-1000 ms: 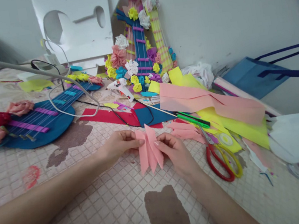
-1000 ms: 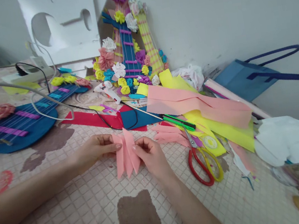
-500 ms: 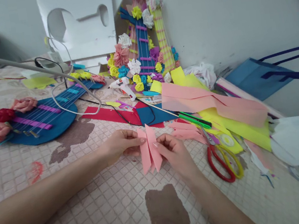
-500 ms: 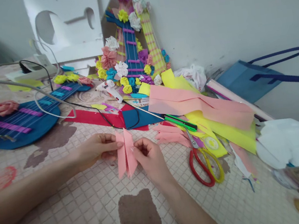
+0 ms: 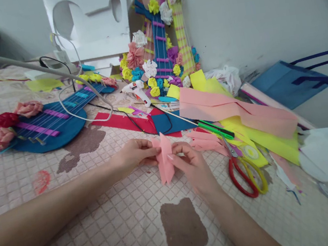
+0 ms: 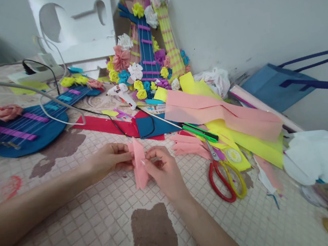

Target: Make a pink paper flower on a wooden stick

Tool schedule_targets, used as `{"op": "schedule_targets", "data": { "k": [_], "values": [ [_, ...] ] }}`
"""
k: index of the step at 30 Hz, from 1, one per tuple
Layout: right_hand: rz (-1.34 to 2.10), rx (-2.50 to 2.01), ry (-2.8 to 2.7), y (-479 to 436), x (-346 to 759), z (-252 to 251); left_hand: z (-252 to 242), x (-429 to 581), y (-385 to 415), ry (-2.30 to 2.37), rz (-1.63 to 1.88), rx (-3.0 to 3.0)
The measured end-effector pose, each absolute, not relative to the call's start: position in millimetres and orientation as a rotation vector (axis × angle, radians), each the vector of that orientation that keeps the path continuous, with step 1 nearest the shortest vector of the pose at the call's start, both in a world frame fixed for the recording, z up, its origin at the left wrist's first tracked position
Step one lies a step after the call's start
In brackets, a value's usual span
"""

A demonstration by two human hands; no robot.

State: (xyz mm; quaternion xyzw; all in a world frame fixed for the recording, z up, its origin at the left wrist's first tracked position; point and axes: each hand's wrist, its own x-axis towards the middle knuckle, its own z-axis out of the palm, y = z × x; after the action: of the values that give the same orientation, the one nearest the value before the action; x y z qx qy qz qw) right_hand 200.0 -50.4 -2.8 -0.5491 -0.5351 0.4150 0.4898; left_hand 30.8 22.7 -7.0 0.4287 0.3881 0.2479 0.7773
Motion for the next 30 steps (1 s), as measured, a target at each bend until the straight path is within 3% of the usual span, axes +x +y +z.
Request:
{"op": "schedule_targets", "data": {
  "k": [7, 14, 30],
  "values": [
    [0.905, -1.420, -1.432, -50.2, 193.2, -2.4, -5.4, 32.0, 16.6, 0.763, 0.572, 0.945],
    [1.085, -1.424, -1.258, -51.1, 189.8, -3.8, -7.8, 33.3, 14.4, 0.715, 0.588, 0.924],
    [1.091, -1.406, -1.264, -45.5, 212.7, -0.5, 2.0, 30.1, 16.0, 0.754, 0.526, 0.856]
  ]
}}
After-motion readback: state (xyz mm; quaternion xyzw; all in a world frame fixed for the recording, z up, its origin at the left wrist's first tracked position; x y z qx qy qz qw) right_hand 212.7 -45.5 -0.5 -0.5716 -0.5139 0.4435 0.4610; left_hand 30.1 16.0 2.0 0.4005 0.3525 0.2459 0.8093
